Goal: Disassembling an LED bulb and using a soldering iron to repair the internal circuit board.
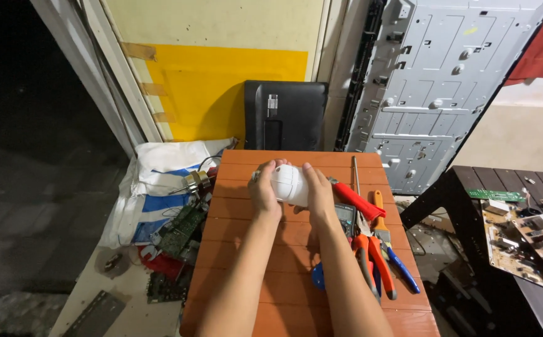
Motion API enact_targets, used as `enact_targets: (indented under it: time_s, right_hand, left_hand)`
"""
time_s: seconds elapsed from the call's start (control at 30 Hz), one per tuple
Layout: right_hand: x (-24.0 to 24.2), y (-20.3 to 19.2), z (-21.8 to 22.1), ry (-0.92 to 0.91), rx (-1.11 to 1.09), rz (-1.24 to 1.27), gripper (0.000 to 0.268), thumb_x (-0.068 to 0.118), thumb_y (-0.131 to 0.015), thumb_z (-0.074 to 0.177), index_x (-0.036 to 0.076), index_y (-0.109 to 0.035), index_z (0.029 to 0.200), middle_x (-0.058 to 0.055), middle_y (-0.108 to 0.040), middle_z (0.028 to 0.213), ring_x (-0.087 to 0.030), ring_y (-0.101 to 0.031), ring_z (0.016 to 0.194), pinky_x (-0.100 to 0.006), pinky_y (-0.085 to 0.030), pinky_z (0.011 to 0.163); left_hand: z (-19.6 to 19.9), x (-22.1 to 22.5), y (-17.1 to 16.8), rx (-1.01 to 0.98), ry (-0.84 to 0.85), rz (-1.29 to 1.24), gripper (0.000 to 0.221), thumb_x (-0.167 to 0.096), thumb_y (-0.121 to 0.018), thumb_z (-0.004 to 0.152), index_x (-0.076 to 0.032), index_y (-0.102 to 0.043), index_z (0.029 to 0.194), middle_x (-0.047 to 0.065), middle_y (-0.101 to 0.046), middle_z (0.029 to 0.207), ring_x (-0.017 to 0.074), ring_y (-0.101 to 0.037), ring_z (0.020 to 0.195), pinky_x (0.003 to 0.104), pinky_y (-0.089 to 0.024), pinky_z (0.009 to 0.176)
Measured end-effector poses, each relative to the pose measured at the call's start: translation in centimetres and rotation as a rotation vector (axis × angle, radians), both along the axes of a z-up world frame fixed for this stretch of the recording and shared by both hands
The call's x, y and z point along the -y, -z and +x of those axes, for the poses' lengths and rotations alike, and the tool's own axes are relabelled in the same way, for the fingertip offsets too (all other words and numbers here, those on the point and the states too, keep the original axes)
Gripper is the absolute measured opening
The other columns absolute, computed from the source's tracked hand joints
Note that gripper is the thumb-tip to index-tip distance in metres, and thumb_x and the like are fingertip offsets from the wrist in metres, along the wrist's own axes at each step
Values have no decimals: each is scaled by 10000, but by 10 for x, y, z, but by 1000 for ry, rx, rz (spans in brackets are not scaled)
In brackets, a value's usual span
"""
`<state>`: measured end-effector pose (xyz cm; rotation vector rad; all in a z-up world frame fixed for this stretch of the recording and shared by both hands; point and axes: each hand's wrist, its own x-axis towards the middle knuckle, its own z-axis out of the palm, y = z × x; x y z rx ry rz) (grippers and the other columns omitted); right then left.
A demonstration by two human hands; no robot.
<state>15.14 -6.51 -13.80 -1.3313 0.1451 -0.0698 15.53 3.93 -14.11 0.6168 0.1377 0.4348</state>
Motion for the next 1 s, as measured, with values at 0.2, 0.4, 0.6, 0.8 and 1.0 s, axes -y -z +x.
enact_targets:
  time_s: [0.2, 0.4, 0.6, 0.8, 1.0]
  right_hand:
    - [5, 7, 3, 110, 125, -114, 532, 488, -669, 948, -27, -671, 1082, -281, -630, 775, -411, -681, 507, -383, -532, 295]
    - [5, 5, 1, 185, 162, -172, 459, 454, -682, 933, 18, -710, 1074, -259, -645, 738, -350, -649, 452, -332, -481, 268]
    - [4, -2, -8, 231, 200, -207, 448, 428, -669, 921, 21, -715, 1102, -276, -641, 774, -344, -647, 480, -323, -463, 267]
    - [-9, -23, -36, 249, 478, -467, 520, 473, -665, 930, 81, -620, 1269, -276, -671, 1125, -490, -669, 1053, -590, -549, 824]
    - [-9, -6, -28, 212, 733, -439, 598, 427, -707, 898, 74, -519, 1343, -206, -575, 1223, -415, -609, 1167, -568, -522, 926]
  left_hand:
    - [-6, 7, -16, -87, -50, -71, 167, -118, -756, 811, 48, -740, 811, 236, -742, 824, 325, -764, 787, 430, -651, 725]
    - [-7, 10, -19, -148, -41, -77, 165, -127, -758, 811, 37, -740, 810, 226, -743, 826, 308, -763, 767, 426, -652, 703]
    - [-4, 10, -22, -159, -23, -103, 150, -112, -766, 823, 34, -740, 797, 216, -744, 828, 297, -766, 788, 421, -659, 726]
    - [-14, 2, -32, -220, -13, -135, 183, -162, -778, 840, 12, -724, 855, 193, -749, 879, 272, -758, 816, 387, -648, 729]
    - [-30, -4, -40, -201, 244, -89, 451, -437, -769, 867, -119, -751, 1186, 72, -762, 1056, 146, -733, 872, 280, -621, 738]
